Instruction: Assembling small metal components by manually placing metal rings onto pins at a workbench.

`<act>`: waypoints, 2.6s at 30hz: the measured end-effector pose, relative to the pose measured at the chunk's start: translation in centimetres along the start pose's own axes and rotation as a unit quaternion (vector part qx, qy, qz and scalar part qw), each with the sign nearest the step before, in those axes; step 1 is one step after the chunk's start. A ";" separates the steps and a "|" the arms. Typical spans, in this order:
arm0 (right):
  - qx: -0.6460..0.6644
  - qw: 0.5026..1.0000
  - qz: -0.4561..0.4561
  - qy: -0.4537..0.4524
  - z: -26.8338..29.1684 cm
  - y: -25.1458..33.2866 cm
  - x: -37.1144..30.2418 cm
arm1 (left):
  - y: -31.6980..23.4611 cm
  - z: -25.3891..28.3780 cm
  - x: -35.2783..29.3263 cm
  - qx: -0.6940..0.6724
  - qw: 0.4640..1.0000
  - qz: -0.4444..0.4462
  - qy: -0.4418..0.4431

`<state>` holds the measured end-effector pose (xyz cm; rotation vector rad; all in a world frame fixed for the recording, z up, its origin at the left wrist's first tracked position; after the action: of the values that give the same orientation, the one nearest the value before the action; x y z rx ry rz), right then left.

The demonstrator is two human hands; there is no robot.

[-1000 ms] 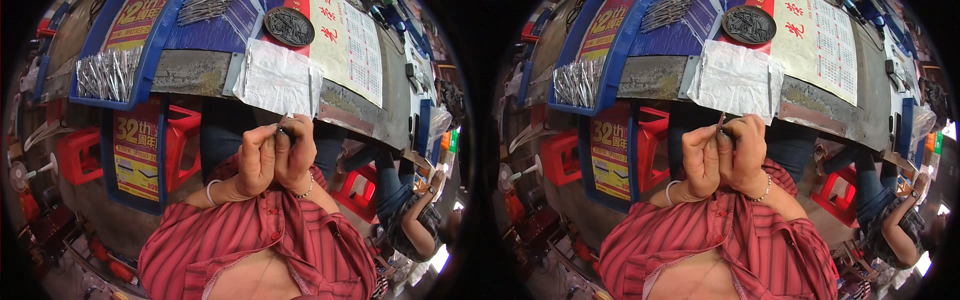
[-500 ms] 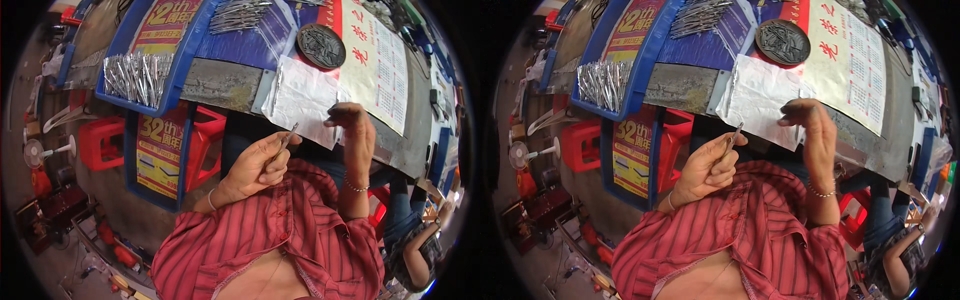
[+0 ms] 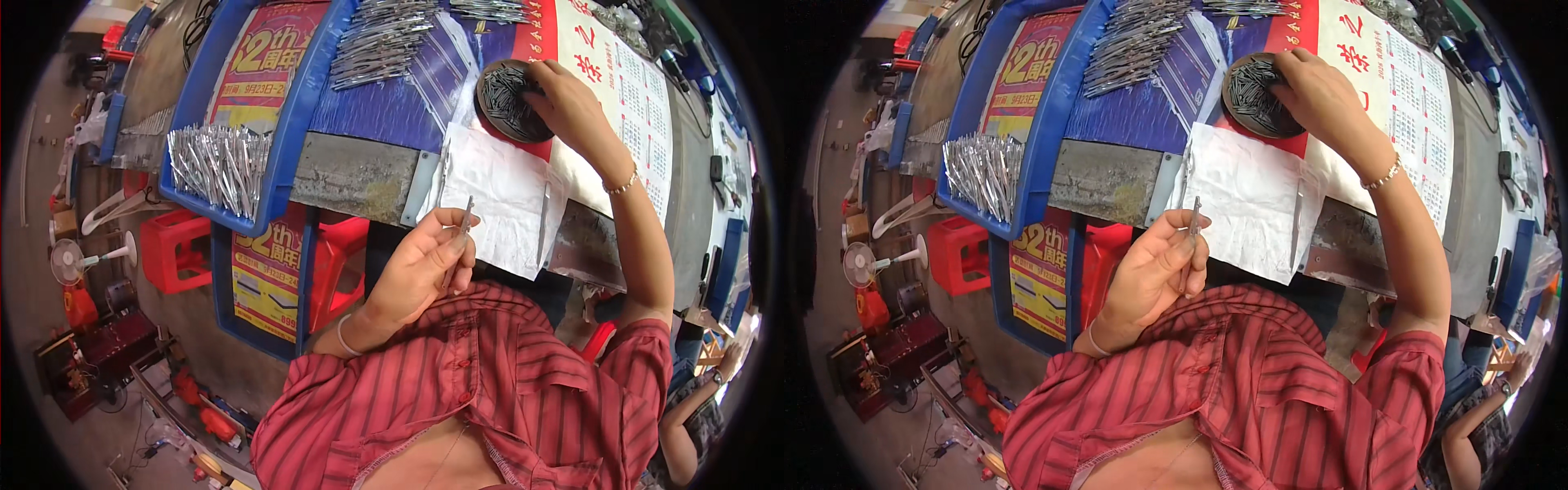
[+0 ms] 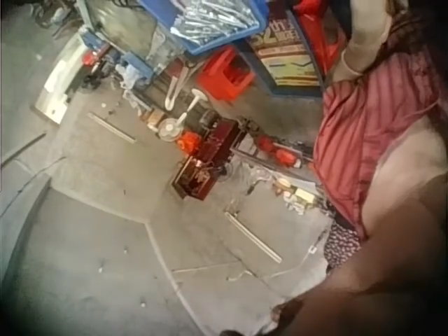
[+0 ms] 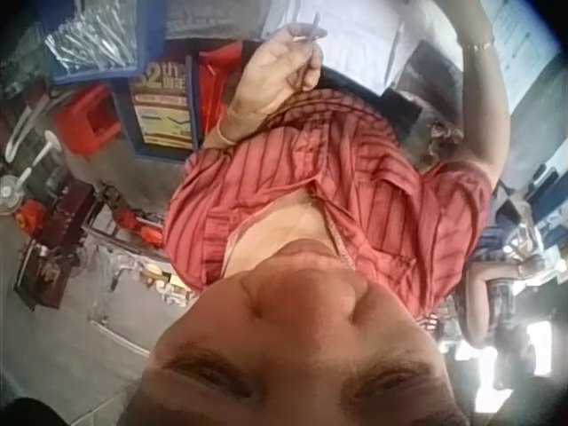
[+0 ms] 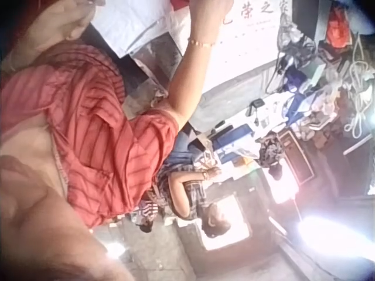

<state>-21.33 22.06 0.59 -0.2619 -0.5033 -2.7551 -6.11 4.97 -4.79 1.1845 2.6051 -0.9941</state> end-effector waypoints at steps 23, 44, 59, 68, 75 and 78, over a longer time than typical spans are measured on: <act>0.153 0.987 -0.047 -0.015 0.7 0.5 0.6 | -2.4 0.8 -0.7 0.202 0.975 -0.092 -0.026; 0.731 0.629 -0.254 0.078 -2.3 8.3 -13.3 | 0.0 -1.5 -0.3 0.316 0.945 -0.086 0.015; 0.751 0.605 -0.263 0.003 -1.7 9.0 -14.0 | -0.4 -2.3 -0.5 0.386 0.915 -0.119 0.019; 0.764 0.584 -0.276 0.012 -2.2 9.3 -14.1 | -0.5 -2.4 -0.7 0.397 0.909 -0.124 0.027; 0.741 0.612 -0.275 0.030 -2.3 9.4 -14.1 | -0.3 -2.0 -0.8 0.369 0.923 -0.107 0.026; 0.727 0.625 -0.282 0.034 -2.3 9.5 -14.1 | -0.6 -2.1 -1.0 0.412 0.904 -0.118 0.016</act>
<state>-5.16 16.84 -1.91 0.4840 -2.7931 -1.7601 -5.54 5.31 -2.46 0.9832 2.4175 -2.2833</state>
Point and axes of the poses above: each hand's wrist, its own x-axis towards the middle knuckle, its own z-axis out of the back of the hand, y = z × x, the point moved 10 cm from there along x, towards the middle knuckle
